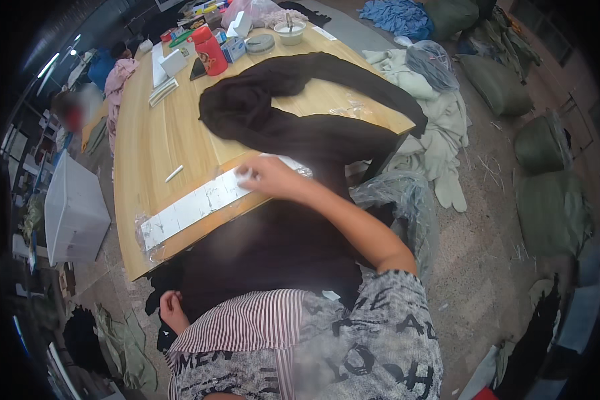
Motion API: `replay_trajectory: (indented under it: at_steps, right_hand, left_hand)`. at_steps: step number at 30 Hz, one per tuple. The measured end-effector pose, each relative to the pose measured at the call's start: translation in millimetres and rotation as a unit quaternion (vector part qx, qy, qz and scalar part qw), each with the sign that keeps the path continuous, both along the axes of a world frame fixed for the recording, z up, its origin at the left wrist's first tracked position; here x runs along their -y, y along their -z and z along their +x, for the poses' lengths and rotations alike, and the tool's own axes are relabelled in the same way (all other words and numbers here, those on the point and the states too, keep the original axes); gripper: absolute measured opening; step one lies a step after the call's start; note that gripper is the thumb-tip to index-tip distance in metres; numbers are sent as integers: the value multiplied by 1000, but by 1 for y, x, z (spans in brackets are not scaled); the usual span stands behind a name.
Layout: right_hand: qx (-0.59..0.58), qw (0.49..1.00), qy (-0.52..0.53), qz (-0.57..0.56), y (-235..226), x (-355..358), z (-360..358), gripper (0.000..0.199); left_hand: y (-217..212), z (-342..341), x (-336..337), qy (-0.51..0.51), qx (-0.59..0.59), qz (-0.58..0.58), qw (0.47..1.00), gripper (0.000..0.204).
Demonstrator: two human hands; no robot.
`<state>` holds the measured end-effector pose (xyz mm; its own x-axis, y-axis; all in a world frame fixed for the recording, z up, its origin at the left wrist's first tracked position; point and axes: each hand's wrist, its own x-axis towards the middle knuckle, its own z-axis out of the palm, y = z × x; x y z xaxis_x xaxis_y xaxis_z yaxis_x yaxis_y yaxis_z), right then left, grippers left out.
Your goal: Use a white marker to draw lines on black t-shirts using a template board as a guide.
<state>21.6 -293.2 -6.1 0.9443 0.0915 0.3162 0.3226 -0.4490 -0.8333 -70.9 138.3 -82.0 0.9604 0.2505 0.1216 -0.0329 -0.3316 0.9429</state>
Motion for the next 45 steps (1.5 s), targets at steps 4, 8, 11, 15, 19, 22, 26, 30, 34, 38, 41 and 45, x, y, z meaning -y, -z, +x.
replay_trajectory:
  at_steps: [4, 8, 11, 15, 19, 22, 26, 30, 34, 38, 41, 45]
  right_hand:
    - [-36, 984, 172, -2, 49, 21, -101, 16]
    - [-165, 948, 258, 90, 145, 52, -154, 40]
    - [-256, 919, 245, 173, 158, 62, -162, 60]
    - [-280, 926, 220, 122, 145, 77, -168, 43]
    - [-354, 908, 86, 206, 128, 65, -172, 38]
    - [-342, 914, 44, 213, 117, 69, -176, 41]
    - [-362, 889, 2, -279, 45, 74, -119, 36]
    - [-308, 946, -72, -73, -42, 92, -38, 29]
    - [-30, 978, 136, -154, -58, 90, 52, 54]
    - [100, 931, 167, -309, -43, 52, 116, 69]
    - [28, 941, 172, -291, -21, 38, 152, 50]
    - [-44, 963, 162, 209, -25, 64, 148, 21]
  left_hand:
    - [-83, 41, 105, 361, 73, 193, 910, 33]
    - [-56, 81, 195, 575, -2, 337, 746, 69]
    - [-32, 106, 228, 620, -67, 393, 676, 87]
    - [-2, 137, 227, 635, -268, 310, 654, 103]
    - [14, 139, 202, 634, -242, 354, 643, 93]
    - [-52, 120, 192, 597, -291, 407, 627, 90]
    - [-48, 103, 165, 525, -295, 363, 711, 89]
    - [-54, 82, 155, 506, -105, 355, 779, 54]
    - [-88, 74, 157, 528, -77, 207, 820, 44]
    - [-106, 87, 166, 529, -103, 120, 834, 37]
    - [-107, 98, 174, 514, -86, 74, 850, 33]
    - [-114, 129, 190, 484, -50, 48, 872, 28]
